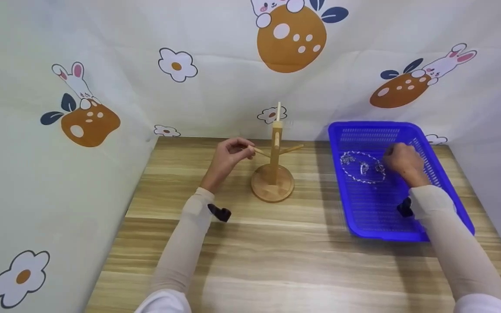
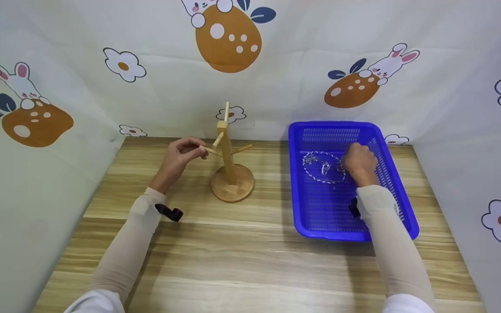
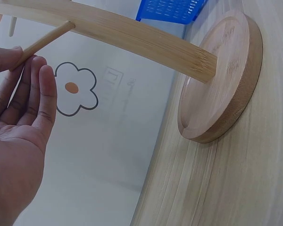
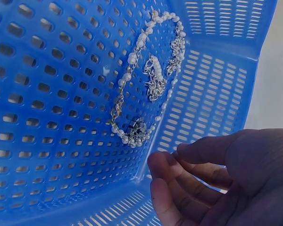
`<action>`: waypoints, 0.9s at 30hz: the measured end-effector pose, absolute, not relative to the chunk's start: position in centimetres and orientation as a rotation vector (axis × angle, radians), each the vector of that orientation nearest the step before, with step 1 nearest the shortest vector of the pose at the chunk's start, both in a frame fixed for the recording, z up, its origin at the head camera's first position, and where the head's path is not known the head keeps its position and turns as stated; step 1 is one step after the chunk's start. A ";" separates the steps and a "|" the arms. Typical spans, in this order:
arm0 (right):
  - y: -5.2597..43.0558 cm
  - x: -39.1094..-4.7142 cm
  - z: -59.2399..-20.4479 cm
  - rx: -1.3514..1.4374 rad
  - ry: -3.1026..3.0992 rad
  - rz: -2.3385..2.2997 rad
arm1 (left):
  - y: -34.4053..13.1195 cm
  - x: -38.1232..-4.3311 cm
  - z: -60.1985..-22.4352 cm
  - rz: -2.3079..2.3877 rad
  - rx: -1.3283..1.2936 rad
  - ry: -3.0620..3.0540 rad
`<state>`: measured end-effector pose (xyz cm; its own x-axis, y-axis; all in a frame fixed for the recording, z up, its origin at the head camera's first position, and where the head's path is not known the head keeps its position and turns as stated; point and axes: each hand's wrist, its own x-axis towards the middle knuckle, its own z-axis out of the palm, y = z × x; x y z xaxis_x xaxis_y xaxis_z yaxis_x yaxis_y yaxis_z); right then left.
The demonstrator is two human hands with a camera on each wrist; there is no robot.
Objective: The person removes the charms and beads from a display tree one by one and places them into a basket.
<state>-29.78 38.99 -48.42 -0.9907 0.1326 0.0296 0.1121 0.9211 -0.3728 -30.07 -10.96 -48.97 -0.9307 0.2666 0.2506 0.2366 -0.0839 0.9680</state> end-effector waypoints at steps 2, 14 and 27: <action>39.0 -29.7 -48.4 -0.192 -3.029 0.588 | -10.9 -30.1 -49.0 2.224 0.581 2.118; 39.2 -30.4 -48.8 -0.186 -3.016 0.609 | -11.0 -30.2 -49.1 2.210 0.590 2.136; 37.3 -29.7 -46.4 -0.086 -2.994 0.719 | -11.0 -30.4 -48.7 2.267 0.646 2.088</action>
